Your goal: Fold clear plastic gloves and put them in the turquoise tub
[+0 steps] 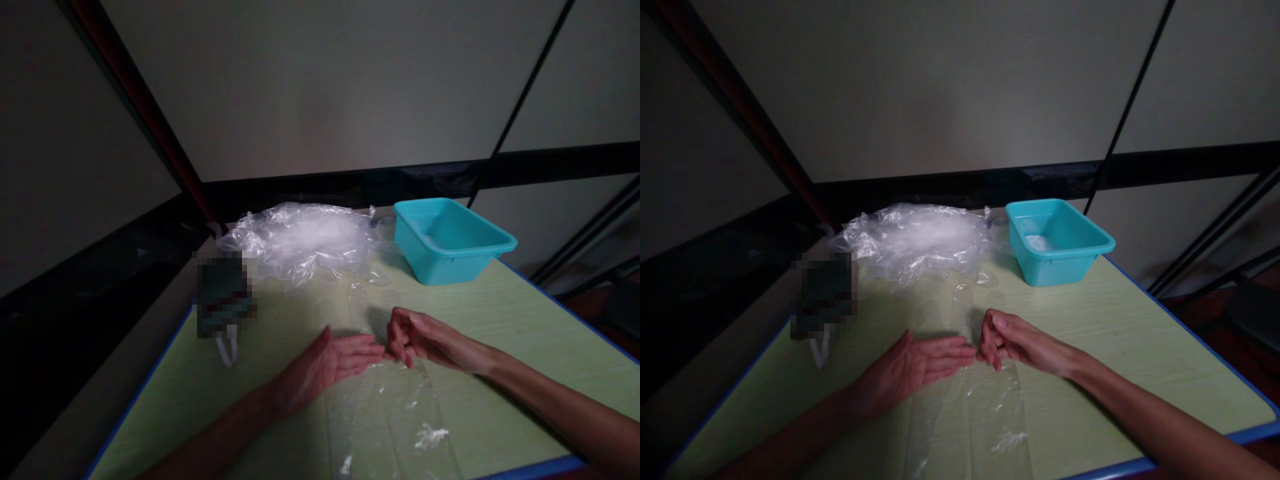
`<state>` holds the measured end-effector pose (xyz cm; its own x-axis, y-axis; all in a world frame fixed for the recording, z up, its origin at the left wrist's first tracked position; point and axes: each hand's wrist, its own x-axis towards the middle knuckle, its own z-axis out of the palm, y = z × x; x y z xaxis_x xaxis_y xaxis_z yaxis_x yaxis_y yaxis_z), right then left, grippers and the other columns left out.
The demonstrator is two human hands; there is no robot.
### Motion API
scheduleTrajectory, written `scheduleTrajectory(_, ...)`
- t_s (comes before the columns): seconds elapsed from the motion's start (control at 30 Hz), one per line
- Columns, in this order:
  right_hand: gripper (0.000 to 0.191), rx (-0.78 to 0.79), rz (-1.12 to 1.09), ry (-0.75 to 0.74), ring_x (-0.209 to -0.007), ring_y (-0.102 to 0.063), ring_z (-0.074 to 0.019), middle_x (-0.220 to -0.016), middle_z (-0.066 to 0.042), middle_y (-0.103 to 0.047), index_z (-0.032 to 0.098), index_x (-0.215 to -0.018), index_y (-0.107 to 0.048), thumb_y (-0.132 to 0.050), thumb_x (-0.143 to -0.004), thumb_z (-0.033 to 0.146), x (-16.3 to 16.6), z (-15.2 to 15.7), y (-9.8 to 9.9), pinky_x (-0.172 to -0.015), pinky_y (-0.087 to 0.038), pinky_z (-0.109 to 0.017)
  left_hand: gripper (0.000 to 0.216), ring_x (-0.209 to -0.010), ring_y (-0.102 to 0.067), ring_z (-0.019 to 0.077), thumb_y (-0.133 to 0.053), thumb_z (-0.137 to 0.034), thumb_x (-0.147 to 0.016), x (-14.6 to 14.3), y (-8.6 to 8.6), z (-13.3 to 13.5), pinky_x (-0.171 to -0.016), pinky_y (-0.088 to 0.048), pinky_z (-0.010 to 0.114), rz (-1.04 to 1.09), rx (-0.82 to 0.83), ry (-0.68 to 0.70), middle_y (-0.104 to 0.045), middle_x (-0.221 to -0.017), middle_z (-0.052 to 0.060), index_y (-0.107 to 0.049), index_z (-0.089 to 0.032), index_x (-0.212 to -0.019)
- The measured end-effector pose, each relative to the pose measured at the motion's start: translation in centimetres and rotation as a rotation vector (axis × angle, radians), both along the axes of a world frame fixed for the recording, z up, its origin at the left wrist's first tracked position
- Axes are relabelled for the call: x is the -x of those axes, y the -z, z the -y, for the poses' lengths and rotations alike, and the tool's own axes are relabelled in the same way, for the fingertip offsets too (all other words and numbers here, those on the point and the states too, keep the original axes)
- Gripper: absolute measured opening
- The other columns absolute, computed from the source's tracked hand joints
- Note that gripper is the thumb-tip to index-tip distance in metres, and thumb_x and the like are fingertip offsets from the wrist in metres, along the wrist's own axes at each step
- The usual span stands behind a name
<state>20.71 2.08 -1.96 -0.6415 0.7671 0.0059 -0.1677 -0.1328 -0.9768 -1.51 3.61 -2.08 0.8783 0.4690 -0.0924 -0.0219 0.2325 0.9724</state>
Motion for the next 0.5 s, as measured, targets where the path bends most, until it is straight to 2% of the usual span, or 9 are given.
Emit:
scheduleTrajectory(0.13,0.038,-0.06,0.049,0.006,-0.06,-0.046,-0.0104,-0.069,-0.002,-0.052,0.015,-0.074,-0.048,-0.042,-0.083,0.051,-0.13,0.0,0.37,-0.059,-0.038,-0.025,0.064,-0.121,-0.037,0.0219,-0.003,-0.05,-0.089,0.15,0.29,-0.32,-0.101,-0.022,0.042,0.072,0.105,0.011,-0.041,-0.131,0.014,-0.038,-0.011,-0.126)
scheduleTrajectory(0.23,0.038,0.038,-0.122,-0.016,-0.052,-0.047,-0.0085,-0.064,0.001,-0.052,0.016,-0.07,-0.045,-0.042,-0.083,0.051,-0.24,-0.23,0.64,-0.061,-0.042,-0.027,0.068,-0.122,-0.035,0.0272,-0.014,-0.057,-0.086,0.31,0.41,-0.55,-0.101,-0.018,0.044,0.162,0.242,-0.009,-0.042,-0.129,0.018,-0.042,-0.007,-0.123)
scheduleTrajectory(0.33,0.038,0.178,-0.305,-0.061,-0.046,-0.044,-0.0063,-0.059,0.003,-0.05,0.017,-0.069,-0.043,-0.037,-0.086,0.05,-0.49,-0.4,0.76,-0.073,-0.045,-0.033,0.069,-0.123,-0.032,0.03,-0.022,-0.058,-0.085,0.53,0.27,-0.79,-0.101,-0.011,0.045,0.306,0.381,-0.01,-0.044,-0.127,0.02,-0.044,-0.003,-0.121)
scheduleTrajectory(0.5,0.04,0.179,-0.334,-0.172,-0.044,-0.039,-0.0061,-0.056,0.002,-0.052,0.015,-0.071,-0.047,-0.036,-0.086,0.05,-0.91,-0.46,0.8,-0.081,-0.043,-0.038,0.069,-0.121,-0.035,0.0308,-0.027,-0.058,-0.083,0.56,0.07,-0.85,-0.101,-0.011,0.043,0.322,0.444,0.026,-0.047,-0.125,0.02,-0.047,-0.003,-0.119)
